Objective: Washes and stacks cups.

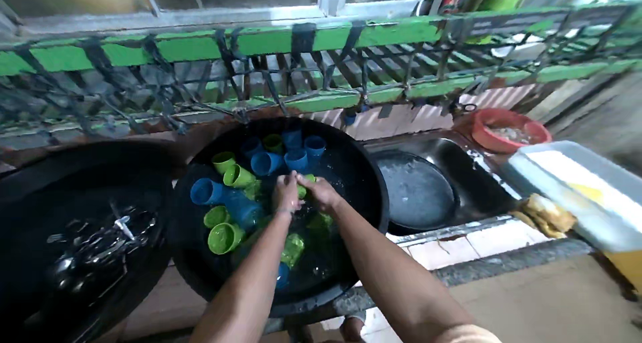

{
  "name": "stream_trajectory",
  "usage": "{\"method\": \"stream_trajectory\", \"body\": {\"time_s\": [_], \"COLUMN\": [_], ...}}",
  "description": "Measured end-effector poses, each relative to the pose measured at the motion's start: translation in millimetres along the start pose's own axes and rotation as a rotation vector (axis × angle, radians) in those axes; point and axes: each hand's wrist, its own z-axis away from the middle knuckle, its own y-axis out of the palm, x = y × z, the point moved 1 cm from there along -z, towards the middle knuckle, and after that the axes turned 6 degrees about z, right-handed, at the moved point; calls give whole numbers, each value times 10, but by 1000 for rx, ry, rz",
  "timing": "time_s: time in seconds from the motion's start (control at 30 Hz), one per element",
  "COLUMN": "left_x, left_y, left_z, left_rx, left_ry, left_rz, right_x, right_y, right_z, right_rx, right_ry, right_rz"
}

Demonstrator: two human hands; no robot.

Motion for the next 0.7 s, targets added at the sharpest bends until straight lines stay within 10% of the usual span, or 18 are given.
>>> {"method": "stream_trajectory", "body": {"time_s": [0.1,0.27,0.5,0.6,0.7], "left_x": [83,51,20,-24,-13], "left_y": [33,-107,237,413,304], "left_z": [59,-115,103,192,238], "left_rx": [-15,149,-51,-25,187], "left_ry": [107,-312,-23,-120,-86], "left_rz": [-270,-52,99,365,-2], "right_x": [-49,40,32,89,45], "right_y": [-5,-42,-17,-58,-373], "right_z": [-10,198,68,160,254], "right_rx": [-183,166,-543,-528,-473], "right_ry": [89,35,-94,-47,197], "right_rz": [99,403,142,-65,-51]}}
